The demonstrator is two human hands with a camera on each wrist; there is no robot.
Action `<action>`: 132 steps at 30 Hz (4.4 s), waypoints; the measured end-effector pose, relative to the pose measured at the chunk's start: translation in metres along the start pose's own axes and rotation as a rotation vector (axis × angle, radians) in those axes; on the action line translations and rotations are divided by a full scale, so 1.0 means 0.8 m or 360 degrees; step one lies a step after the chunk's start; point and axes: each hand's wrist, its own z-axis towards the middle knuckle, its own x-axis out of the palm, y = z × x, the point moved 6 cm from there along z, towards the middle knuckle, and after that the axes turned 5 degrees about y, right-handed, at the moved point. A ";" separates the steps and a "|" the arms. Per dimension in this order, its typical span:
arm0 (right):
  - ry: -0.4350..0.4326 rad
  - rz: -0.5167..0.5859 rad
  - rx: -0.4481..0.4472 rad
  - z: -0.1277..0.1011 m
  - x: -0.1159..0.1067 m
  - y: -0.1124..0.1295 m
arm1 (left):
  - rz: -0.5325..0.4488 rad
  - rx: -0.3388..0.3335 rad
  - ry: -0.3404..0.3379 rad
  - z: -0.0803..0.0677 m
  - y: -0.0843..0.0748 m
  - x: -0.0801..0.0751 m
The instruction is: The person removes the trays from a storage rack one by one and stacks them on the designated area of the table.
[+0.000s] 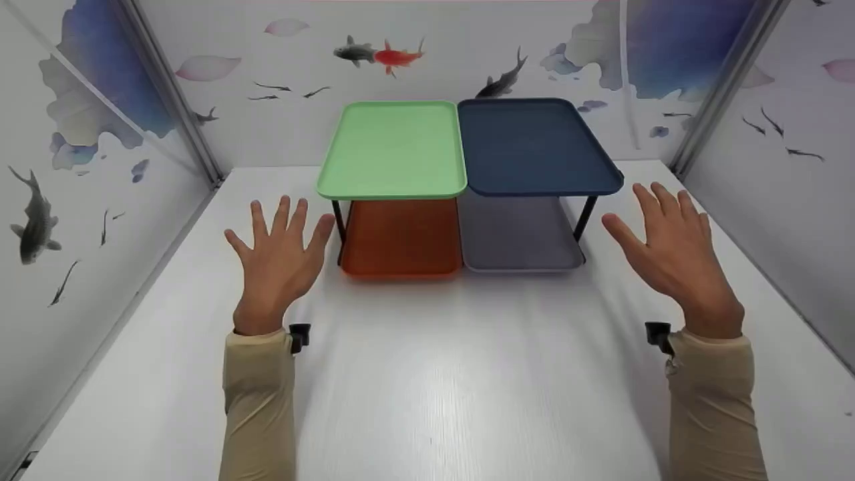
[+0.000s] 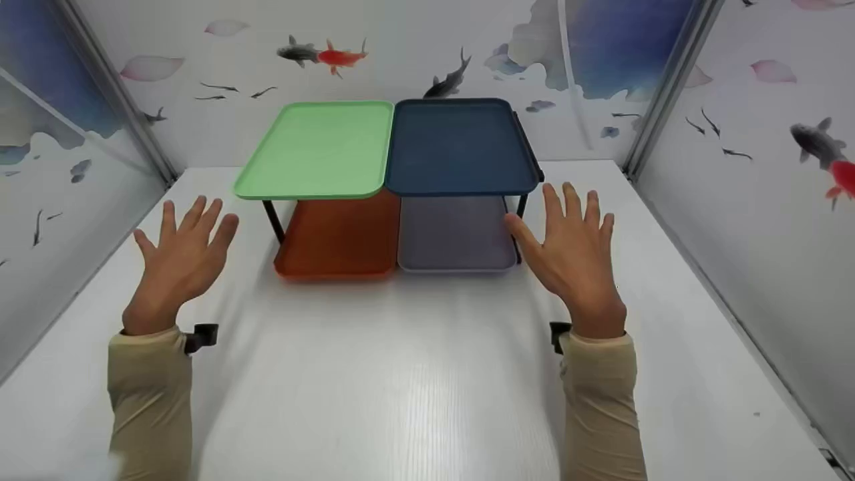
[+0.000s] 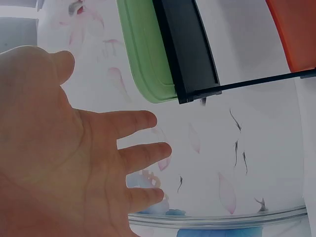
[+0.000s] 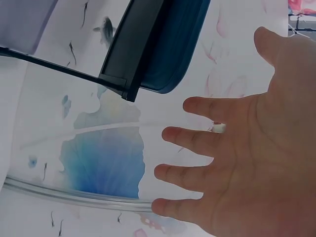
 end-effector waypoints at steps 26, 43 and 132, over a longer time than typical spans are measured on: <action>-0.0229 0.0998 0.0356 0.039 0.042 0.009 | -0.1541 -0.0152 -0.0395 0.081 0.051 0.021; -0.0234 0.2198 0.0428 0.068 0.080 0.025 | -0.2013 -0.0165 -0.0179 0.144 0.036 0.058; -0.0217 0.2529 0.0180 -0.032 0.039 0.002 | -0.1867 -0.0167 -0.0154 0.145 0.038 0.077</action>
